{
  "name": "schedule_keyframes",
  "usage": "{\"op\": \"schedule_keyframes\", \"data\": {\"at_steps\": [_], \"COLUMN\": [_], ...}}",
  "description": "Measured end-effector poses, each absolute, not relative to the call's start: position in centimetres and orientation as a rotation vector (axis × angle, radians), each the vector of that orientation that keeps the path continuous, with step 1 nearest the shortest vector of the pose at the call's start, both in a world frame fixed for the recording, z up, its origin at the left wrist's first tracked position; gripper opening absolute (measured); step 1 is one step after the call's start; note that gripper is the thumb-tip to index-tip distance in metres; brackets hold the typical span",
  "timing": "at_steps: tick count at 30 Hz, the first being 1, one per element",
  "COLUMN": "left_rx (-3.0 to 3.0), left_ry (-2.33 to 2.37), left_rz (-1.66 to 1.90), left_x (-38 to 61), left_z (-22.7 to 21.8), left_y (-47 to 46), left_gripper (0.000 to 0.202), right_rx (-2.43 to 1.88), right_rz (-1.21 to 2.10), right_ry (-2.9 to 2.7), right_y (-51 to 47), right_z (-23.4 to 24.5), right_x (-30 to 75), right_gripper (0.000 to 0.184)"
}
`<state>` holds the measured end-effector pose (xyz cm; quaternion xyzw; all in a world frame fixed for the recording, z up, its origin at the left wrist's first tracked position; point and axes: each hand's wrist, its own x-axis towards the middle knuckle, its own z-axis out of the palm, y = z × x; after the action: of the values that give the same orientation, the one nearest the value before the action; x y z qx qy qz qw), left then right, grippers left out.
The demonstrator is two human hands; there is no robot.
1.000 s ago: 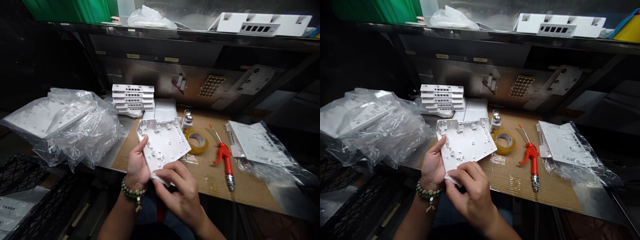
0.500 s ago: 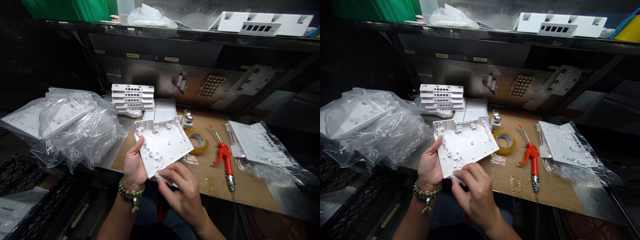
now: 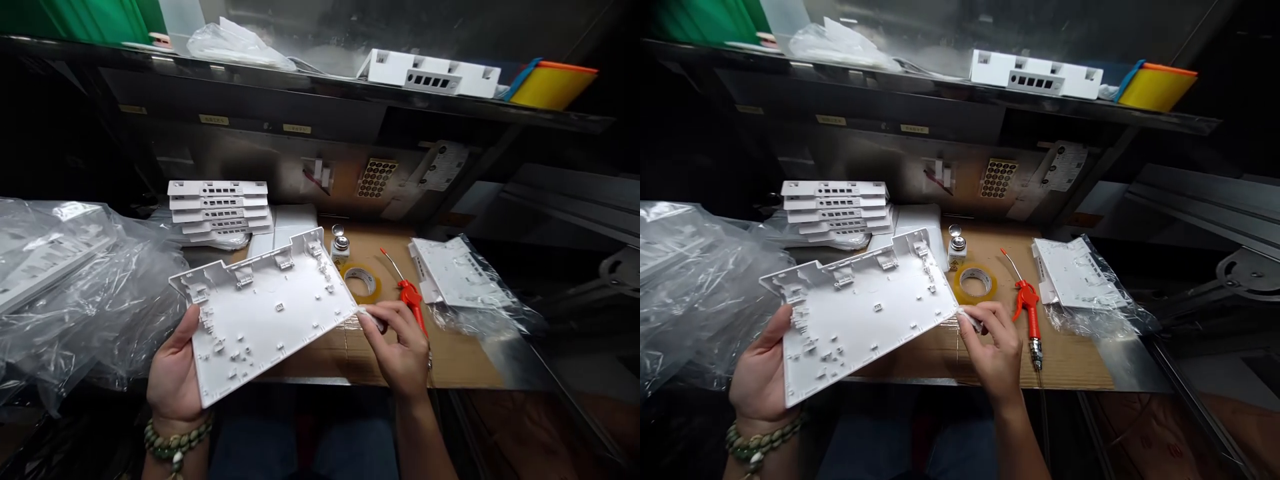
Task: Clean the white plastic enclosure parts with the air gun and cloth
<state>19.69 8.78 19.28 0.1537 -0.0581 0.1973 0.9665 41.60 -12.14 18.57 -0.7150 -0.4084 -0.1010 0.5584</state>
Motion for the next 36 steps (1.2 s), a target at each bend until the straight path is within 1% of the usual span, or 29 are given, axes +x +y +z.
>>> {"op": "schedule_keyframes", "data": {"at_steps": [8, 18, 22, 25, 28, 32, 36], "left_rx": [0.291, 0.324, 0.315, 0.293, 0.276, 0.271, 0.300], "left_ry": [-0.182, -0.305, -0.352, -0.323, -0.265, -0.229, -0.193], "left_rz": [0.374, 0.233, 0.194, 0.233, 0.275, 0.247, 0.234], "left_x": [19.7, 18.7, 18.6, 18.5, 18.7, 19.1, 19.3], "left_z": [18.5, 17.7, 17.3, 17.0, 17.0, 17.3, 17.4], "left_y": [8.9, 9.5, 9.6, 9.4, 8.9, 8.0, 7.1], "left_gripper": [0.069, 0.086, 0.091, 0.085, 0.076, 0.075, 0.075], "right_rx": [-1.705, -1.706, -1.754, -1.747, -1.681, -1.608, -1.591], "right_rz": [-0.251, -0.248, -0.271, -0.302, -0.329, -0.322, -0.297], "right_ry": [-1.012, -1.117, -1.021, -0.912, -0.890, -0.895, -0.901], "right_y": [-12.1, -12.2, -12.6, -12.5, -11.4, -9.0, -7.6], "right_z": [17.8, 17.5, 16.4, 16.9, 18.8, 21.2, 21.7], "right_x": [41.6, 41.0, 42.6, 43.8, 44.1, 44.1, 44.1], "right_gripper": [0.013, 0.017, 0.012, 0.009, 0.009, 0.009, 0.008]}}
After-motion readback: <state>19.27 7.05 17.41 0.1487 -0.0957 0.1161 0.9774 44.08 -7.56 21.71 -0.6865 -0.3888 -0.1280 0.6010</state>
